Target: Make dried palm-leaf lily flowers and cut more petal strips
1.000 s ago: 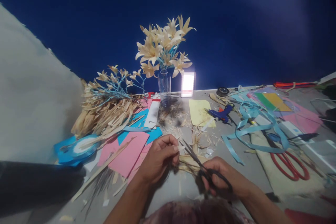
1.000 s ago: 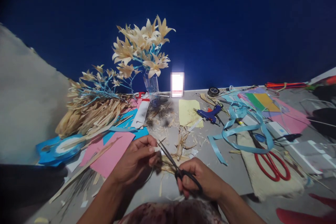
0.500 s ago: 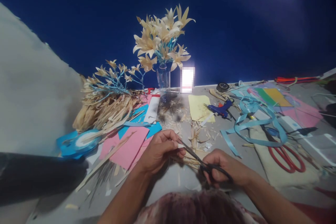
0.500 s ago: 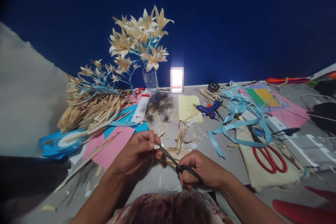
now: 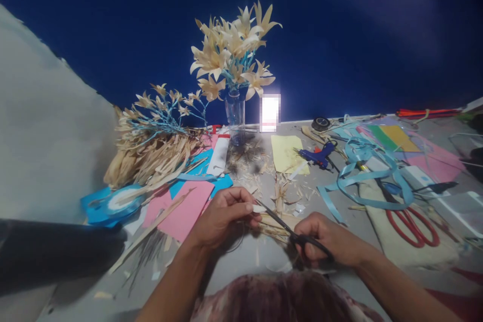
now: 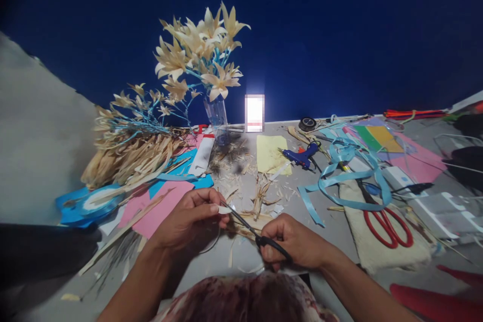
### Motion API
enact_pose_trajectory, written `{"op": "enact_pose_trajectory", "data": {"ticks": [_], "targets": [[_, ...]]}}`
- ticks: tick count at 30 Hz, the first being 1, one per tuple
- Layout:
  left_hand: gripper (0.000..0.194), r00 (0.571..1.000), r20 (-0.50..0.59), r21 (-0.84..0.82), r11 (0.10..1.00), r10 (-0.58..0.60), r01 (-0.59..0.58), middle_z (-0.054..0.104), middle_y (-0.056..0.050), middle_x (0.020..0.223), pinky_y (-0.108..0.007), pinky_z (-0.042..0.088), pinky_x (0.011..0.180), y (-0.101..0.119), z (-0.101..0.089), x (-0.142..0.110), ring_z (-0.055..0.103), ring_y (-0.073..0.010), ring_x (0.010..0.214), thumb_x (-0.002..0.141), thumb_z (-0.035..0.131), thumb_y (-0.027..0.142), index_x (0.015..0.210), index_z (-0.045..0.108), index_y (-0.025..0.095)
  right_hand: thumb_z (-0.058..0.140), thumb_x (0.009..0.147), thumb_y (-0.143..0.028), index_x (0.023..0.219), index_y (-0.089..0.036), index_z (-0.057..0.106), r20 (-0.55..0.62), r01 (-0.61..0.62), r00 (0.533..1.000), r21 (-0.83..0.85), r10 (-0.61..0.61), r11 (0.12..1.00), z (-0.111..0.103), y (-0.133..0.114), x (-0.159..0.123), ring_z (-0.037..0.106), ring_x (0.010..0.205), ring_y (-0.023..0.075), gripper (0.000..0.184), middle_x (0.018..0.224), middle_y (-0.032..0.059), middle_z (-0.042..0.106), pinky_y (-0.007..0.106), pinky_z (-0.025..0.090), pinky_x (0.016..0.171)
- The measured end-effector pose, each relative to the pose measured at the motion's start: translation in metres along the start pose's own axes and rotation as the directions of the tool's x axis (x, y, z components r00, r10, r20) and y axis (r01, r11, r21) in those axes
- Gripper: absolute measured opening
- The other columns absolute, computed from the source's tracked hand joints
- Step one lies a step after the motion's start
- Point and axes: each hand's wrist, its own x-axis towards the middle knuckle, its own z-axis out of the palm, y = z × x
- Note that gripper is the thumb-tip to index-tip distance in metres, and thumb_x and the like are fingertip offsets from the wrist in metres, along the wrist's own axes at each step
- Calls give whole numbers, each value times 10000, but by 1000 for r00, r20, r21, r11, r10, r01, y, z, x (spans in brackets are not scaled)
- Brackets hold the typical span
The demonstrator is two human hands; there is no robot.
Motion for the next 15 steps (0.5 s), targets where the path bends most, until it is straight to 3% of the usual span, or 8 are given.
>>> {"op": "enact_pose_trajectory", "data": {"ticks": [3, 10, 15], "targets": [[155, 1000, 10, 32, 999, 12, -12, 714, -71, 674, -318, 536, 653, 0, -3, 0, 673, -184, 608, 719, 790, 212, 722, 650, 144, 799, 672, -538, 649, -117, 641, -4, -3, 1000, -2, 3, 1000, -1, 0, -1, 477, 475, 87, 450, 543, 0, 586, 188, 307, 469], [233, 999, -52, 43, 999, 4, -2, 690, -47, 687, -302, 536, 654, 5, -1, 0, 712, -207, 624, 639, 851, 239, 668, 646, 133, 733, 660, -258, 583, -130, 629, -49, -77, 996, -44, 75, 996, 4, -8, -2, 407, 460, 75, 182, 506, -25, 561, 184, 273, 450], [227, 999, -34, 38, 999, -16, 17, 693, -50, 713, -290, 535, 631, 6, -2, -1, 710, -204, 619, 628, 851, 233, 645, 649, 132, 731, 668, -273, 564, -145, 619, -49, -96, 994, -62, 93, 993, 5, -5, -1, 421, 463, 85, 198, 501, -32, 548, 193, 293, 455]]}}
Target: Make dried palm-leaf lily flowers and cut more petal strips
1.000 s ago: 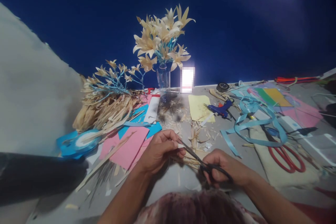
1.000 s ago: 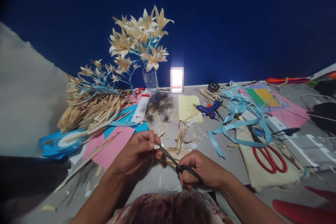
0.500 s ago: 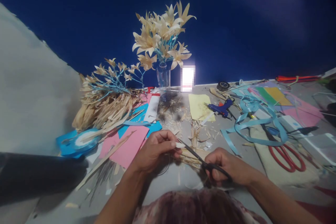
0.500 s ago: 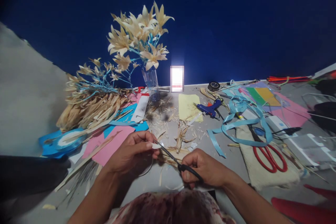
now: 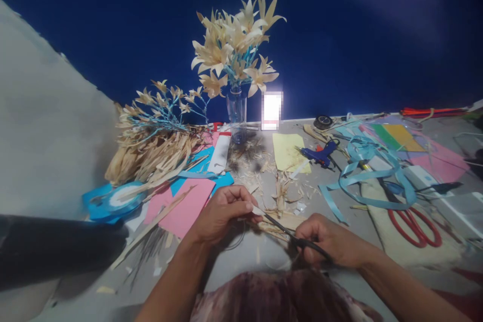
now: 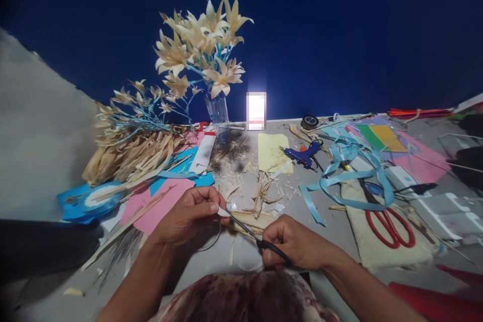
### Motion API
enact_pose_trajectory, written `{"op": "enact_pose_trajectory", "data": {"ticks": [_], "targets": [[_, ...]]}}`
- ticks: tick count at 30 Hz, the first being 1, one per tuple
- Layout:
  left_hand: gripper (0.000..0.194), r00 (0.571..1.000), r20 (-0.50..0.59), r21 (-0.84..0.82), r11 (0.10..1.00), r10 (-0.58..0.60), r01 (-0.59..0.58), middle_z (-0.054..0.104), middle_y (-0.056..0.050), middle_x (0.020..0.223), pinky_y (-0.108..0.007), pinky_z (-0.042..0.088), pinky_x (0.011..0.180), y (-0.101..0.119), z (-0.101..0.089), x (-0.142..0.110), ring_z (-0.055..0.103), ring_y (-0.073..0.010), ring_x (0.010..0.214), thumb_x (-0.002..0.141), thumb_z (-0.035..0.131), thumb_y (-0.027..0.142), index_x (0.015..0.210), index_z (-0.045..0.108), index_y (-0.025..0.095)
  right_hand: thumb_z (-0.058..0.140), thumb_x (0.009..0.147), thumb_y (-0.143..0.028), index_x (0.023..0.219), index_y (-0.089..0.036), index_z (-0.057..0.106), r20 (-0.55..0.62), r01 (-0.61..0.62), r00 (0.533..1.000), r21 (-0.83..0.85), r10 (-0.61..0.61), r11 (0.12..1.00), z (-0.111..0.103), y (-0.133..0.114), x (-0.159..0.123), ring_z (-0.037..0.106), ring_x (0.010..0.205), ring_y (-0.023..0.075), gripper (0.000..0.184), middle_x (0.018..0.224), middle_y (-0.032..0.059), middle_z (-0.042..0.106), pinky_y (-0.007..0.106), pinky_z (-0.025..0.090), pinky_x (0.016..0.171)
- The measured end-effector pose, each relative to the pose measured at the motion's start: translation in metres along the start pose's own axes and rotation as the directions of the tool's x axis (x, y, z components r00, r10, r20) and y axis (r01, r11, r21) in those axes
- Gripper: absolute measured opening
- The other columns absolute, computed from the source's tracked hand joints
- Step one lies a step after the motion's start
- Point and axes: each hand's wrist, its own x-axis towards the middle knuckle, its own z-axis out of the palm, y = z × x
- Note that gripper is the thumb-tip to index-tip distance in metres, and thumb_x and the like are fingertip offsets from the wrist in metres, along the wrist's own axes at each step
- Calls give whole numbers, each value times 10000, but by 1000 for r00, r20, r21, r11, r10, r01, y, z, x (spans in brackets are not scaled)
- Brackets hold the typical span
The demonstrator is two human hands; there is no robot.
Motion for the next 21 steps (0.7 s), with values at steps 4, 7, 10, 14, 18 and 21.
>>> {"op": "enact_pose_trajectory", "data": {"ticks": [4, 7, 10, 14, 18, 21], "targets": [[223, 997, -64, -45, 998, 37, -40, 668, -24, 701, -276, 515, 617, -4, 2, 1, 656, -152, 590, 625, 863, 232, 656, 664, 135, 778, 689, -487, 596, -142, 622, -26, 74, 997, 6, -74, 997, -2, 1, 1, 427, 475, 92, 390, 516, -15, 559, 208, 296, 474], [221, 989, -136, -178, 981, 53, -77, 614, 13, 597, -232, 475, 586, -9, 8, 2, 569, -96, 537, 653, 861, 237, 709, 668, 146, 698, 720, -704, 706, -126, 654, -88, 199, 976, -12, -199, 980, -1, 1, 6, 492, 544, 122, 580, 613, 34, 616, 226, 342, 516], [243, 991, -132, -341, 937, 34, -77, 607, 20, 597, -227, 475, 587, -14, 16, 5, 548, -87, 544, 655, 862, 215, 756, 649, 155, 626, 747, -779, 744, -116, 649, -141, 301, 945, 14, -296, 954, 6, 2, 15, 524, 593, 140, 663, 660, 54, 624, 245, 384, 563], [290, 988, -150, -429, 899, 27, -90, 620, 18, 643, -212, 473, 579, -19, 25, 11, 548, -80, 556, 645, 861, 175, 799, 616, 156, 736, 710, -695, 814, -118, 660, -288, 406, 886, 101, -364, 908, 19, -4, 33, 521, 601, 127, 591, 697, 40, 628, 236, 389, 559], [310, 984, -173, -421, 900, 41, -112, 614, 25, 668, -187, 453, 562, -23, 32, 16, 534, -70, 557, 664, 853, 191, 819, 585, 165, 861, 631, -457, 993, -156, 676, -616, 530, 707, 133, -349, 837, 27, -27, 47, 624, 751, 176, 506, 914, 71, 705, 267, 482, 654], [318, 981, -183, -401, 907, 60, -130, 588, 39, 652, -180, 441, 552, -27, 38, 17, 524, -70, 561, 662, 861, 216, 813, 585, 168, 850, 590, -387, 929, -158, 664, -675, 558, 643, 89, -362, 825, 28, -42, 54, 640, 713, 186, 449, 824, 48, 702, 288, 510, 657]]}}
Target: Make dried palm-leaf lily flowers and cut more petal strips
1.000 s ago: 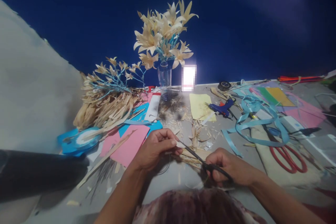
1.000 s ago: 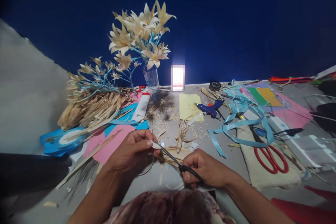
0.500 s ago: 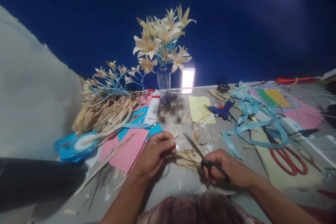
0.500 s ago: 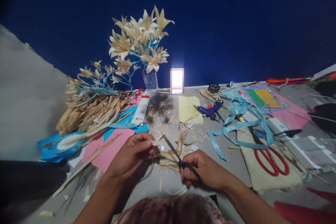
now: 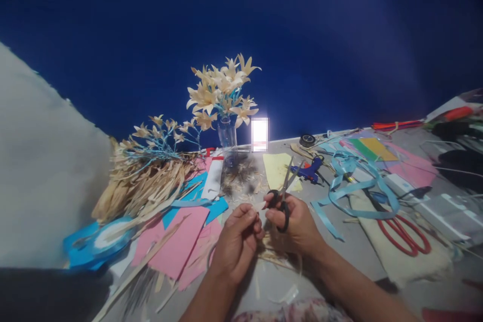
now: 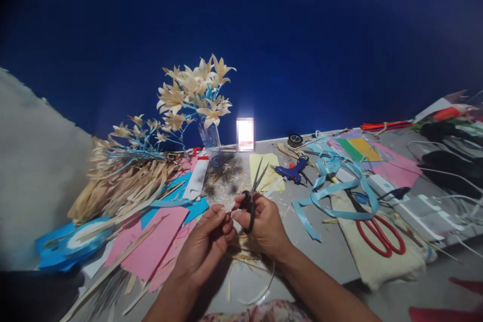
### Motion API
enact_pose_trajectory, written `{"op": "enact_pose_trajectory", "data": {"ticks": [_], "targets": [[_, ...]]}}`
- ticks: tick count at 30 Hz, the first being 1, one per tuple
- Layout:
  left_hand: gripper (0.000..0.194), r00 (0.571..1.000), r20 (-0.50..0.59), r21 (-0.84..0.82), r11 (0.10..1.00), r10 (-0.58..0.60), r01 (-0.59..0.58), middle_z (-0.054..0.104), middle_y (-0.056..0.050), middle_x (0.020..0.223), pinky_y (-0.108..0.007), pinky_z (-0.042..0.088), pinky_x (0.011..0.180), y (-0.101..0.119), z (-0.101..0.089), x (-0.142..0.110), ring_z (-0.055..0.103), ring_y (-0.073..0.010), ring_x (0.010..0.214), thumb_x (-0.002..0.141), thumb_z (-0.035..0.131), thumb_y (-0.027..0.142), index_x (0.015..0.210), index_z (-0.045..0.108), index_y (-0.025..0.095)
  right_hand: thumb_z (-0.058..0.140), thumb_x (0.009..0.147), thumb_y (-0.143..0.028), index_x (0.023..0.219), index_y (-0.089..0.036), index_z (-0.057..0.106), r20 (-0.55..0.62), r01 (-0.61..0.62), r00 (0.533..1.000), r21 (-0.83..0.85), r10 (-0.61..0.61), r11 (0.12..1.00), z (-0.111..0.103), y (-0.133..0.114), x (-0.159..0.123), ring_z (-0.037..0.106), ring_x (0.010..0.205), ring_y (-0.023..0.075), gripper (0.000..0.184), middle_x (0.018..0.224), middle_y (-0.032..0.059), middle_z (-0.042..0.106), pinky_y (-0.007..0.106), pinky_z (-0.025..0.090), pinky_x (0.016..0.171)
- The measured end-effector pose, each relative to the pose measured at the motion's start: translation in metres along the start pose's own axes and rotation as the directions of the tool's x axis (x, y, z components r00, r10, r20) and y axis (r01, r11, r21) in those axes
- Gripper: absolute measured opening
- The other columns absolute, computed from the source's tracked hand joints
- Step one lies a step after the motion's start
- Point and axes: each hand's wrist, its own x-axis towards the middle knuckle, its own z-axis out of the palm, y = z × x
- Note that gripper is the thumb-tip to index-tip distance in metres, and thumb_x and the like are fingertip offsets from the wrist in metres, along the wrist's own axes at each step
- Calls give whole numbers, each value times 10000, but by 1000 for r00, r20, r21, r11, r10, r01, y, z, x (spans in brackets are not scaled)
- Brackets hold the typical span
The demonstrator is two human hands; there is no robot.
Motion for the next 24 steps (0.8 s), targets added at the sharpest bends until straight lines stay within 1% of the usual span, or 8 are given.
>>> {"op": "enact_pose_trajectory", "data": {"ticks": [5, 10, 13, 17, 19, 21, 22, 24], "targets": [[256, 997, 73, 111, 993, -39, 31, 622, 11, 669, -190, 444, 591, -2, -3, -5, 550, -83, 589, 691, 835, 239, 778, 608, 157, 790, 606, -361, 853, -176, 606, 33, 10, 999, -47, -8, 999, 4, -3, 3, 587, 571, 143, 359, 676, -20, 622, 265, 488, 573], [233, 995, 82, 348, 933, 64, -89, 637, 11, 656, -209, 403, 568, 4, -18, -3, 542, -97, 568, 706, 828, 283, 806, 654, 165, 724, 629, -292, 818, -167, 632, 153, 44, 988, -221, -10, 974, -3, -15, 3, 536, 602, 124, 245, 664, -28, 603, 237, 430, 572], [214, 995, 87, 427, 900, 50, -83, 643, 6, 656, -224, 404, 578, 5, -22, 0, 556, -106, 577, 711, 829, 270, 759, 651, 162, 727, 630, -304, 822, -164, 638, 188, 18, 982, -235, 27, 972, -6, -20, 6, 520, 609, 122, 254, 670, -27, 598, 234, 408, 567], [186, 992, 121, 366, 926, 47, -88, 645, 9, 650, -213, 395, 578, 4, -18, -1, 552, -95, 575, 773, 785, 267, 776, 629, 166, 770, 677, -442, 868, -162, 628, 172, -37, 983, -150, 63, 988, -8, -11, 5, 543, 638, 136, 368, 711, -6, 619, 239, 423, 583], [190, 991, 110, 306, 946, 77, -107, 644, 13, 655, -213, 409, 584, 4, -15, -1, 560, -99, 580, 789, 771, 276, 802, 610, 174, 723, 723, -593, 832, -156, 625, 273, -34, 959, -147, 74, 989, -8, -2, 1, 530, 619, 135, 461, 692, 7, 618, 237, 413, 568], [202, 988, 81, 277, 950, 128, -146, 651, 10, 678, -220, 436, 604, 4, -14, -1, 575, -106, 602, 787, 771, 278, 815, 598, 177, 644, 735, -729, 766, -149, 615, 402, -32, 910, -173, 100, 984, -8, 6, -4, 499, 574, 125, 581, 651, 16, 605, 231, 388, 534], [206, 985, 60, 275, 946, 160, -170, 656, 8, 693, -222, 447, 615, 4, -13, -1, 581, -108, 616, 784, 772, 277, 818, 596, 176, 623, 729, -763, 731, -148, 606, 441, -36, 889, -192, 119, 981, -7, 9, -7, 484, 555, 118, 615, 630, 17, 596, 227, 374, 519], [204, 974, 16, 289, 931, 226, -221, 661, 7, 709, -222, 463, 632, 3, -14, 1, 590, -112, 640, 789, 766, 281, 823, 595, 177, 638, 714, -765, 681, -152, 588, 457, -58, 875, -228, 160, 972, -5, 14, -12, 465, 526, 109, 616, 596, 10, 578, 219, 354, 500]]}}
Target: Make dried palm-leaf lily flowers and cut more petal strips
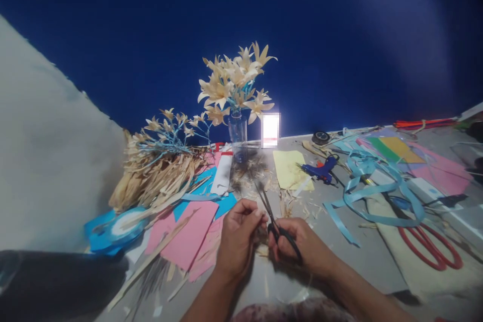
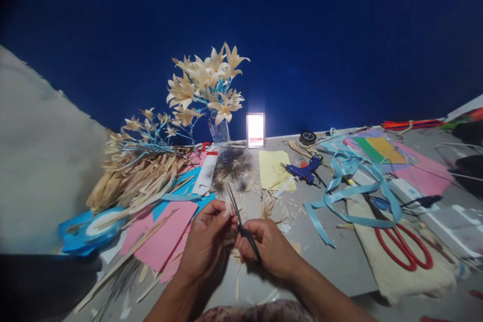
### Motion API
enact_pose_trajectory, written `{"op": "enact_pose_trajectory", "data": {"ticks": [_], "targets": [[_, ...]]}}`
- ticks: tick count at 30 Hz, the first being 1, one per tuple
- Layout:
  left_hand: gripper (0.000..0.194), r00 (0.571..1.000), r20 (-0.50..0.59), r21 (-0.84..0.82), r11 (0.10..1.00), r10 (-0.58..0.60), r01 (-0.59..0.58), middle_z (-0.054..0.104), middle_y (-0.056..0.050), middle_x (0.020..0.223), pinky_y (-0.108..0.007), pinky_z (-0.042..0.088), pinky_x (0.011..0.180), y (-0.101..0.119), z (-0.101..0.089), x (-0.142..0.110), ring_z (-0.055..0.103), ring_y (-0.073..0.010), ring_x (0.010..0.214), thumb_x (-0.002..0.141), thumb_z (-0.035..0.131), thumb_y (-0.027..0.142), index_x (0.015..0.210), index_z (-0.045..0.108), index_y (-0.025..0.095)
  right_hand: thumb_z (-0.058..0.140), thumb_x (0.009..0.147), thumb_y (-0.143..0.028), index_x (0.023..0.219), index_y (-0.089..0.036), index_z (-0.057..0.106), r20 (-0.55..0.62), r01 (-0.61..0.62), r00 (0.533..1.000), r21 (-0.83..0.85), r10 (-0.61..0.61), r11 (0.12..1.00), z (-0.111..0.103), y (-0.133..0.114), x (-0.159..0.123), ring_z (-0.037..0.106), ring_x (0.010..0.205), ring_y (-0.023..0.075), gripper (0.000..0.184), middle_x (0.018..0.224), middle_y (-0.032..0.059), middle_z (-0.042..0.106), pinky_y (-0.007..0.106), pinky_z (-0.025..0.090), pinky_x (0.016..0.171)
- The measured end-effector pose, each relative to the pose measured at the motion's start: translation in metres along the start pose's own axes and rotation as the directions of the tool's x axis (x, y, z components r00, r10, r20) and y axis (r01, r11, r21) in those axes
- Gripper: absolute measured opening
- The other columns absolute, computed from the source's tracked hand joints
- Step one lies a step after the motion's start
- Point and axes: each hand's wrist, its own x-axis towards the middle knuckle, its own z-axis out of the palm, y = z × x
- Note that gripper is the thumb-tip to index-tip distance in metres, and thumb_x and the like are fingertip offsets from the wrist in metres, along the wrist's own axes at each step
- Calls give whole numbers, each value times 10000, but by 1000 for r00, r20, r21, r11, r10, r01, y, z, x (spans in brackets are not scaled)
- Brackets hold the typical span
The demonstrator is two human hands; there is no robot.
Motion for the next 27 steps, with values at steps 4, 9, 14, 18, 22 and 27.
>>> {"op": "enact_pose_trajectory", "data": {"ticks": [4, 9, 14, 18, 22, 27], "targets": [[191, 993, -74, 65, 994, 88, -83, 650, 10, 677, -230, 477, 636, -3, -1, 1, 593, -119, 635, 819, 729, 309, 814, 588, 181, 676, 693, -725, 630, -161, 575, -15, -31, 999, -25, 30, 999, 5, 3, -1, 448, 503, 105, 576, 557, -3, 544, 214, 354, 487], [194, 985, -105, 138, 983, 137, -122, 648, 10, 656, -227, 469, 613, -5, -2, -1, 591, -118, 613, 821, 719, 322, 800, 588, 181, 683, 678, -727, 596, -167, 557, -29, -38, 999, -63, 37, 997, 6, 7, 0, 422, 486, 103, 580, 532, -3, 521, 219, 335, 469], [197, 983, -112, 150, 980, 148, -131, 655, 9, 663, -230, 469, 613, -5, -2, -2, 595, -121, 613, 817, 720, 327, 809, 584, 185, 694, 710, -626, 570, -176, 538, -66, -58, 996, -63, 54, 996, 8, 11, -1, 434, 468, 103, 497, 502, -6, 530, 211, 331, 457], [187, 983, -105, 144, 981, 149, -133, 654, 8, 660, -227, 463, 608, -4, -1, -3, 591, -120, 608, 814, 718, 318, 802, 590, 182, 700, 710, -592, 550, -184, 528, -65, -58, 996, -48, 54, 997, 9, 11, -2, 440, 454, 108, 471, 474, -11, 521, 214, 344, 453], [184, 986, -97, 120, 985, 138, -126, 652, 10, 657, -225, 461, 612, -2, 0, -3, 585, -114, 599, 804, 726, 305, 784, 592, 180, 706, 697, -649, 546, -182, 522, -51, -65, 997, -45, 63, 997, 8, 12, -3, 405, 437, 94, 524, 461, -22, 501, 210, 322, 450], [193, 989, -79, 87, 989, 124, -117, 672, -2, 682, -230, 471, 626, -1, 0, -4, 603, -126, 630, 791, 740, 315, 781, 599, 183, 693, 625, -794, 545, -173, 519, -36, -82, 996, 25, 83, 996, 6, 15, -3, 366, 425, 81, 650, 454, -23, 484, 207, 273, 431]]}}
